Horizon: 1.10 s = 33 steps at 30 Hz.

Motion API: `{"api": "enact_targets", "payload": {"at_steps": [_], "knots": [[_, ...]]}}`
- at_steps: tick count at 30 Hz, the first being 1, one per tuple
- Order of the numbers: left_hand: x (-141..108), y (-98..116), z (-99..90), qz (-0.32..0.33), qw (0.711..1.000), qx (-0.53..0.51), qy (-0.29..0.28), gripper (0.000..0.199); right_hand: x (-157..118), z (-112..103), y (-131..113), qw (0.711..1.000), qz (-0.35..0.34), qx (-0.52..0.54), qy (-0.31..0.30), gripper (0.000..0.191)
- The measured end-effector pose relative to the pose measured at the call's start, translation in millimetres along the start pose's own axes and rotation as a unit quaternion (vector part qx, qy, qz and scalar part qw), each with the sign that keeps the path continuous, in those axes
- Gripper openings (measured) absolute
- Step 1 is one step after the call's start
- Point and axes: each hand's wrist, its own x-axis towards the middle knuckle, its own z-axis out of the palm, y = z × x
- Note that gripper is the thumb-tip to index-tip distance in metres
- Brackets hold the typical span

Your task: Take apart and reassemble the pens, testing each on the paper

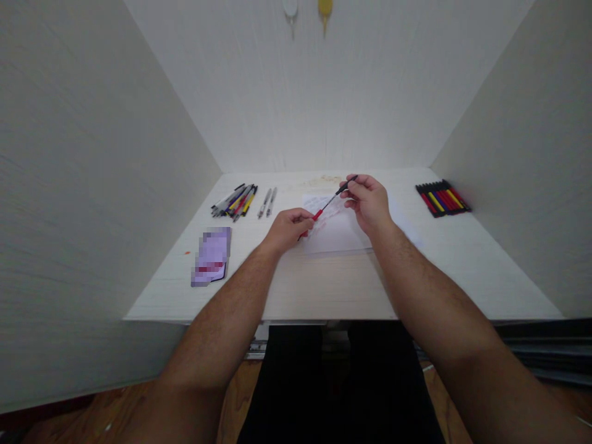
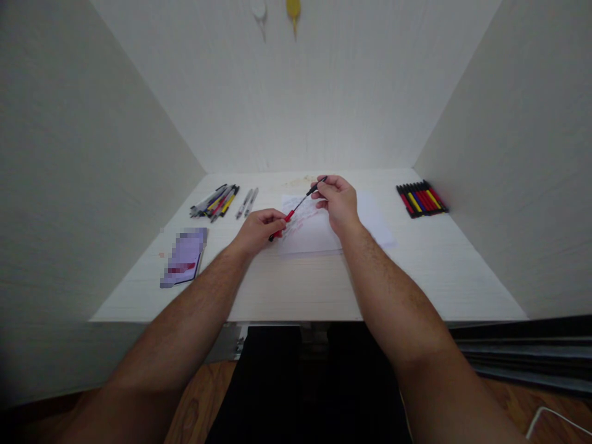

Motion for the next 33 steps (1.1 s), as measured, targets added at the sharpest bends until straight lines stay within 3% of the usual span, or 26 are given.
{"api": "enact_targets", "payload": {"at_steps": [6,15,33], "knots": [[-1.0,3.9,0.5,-0.001,1.000,-0.001,0.002,0.019,-0.2,0.4,1.7,1.000,0.011,-0.014,-0.001,0.017],[-0.2,2.4,0.6,0.001,1.000,-0.004,0.003,0.019,-4.3,3.4,4.4,0.998,0.034,-0.017,-0.057,0.016],[-1.0,5.4,0.0,0.004,1.000,0.006,0.003,0.018,-5.1,5.1,12.1,0.995,0.043,-0.038,-0.077,0.020]]}}
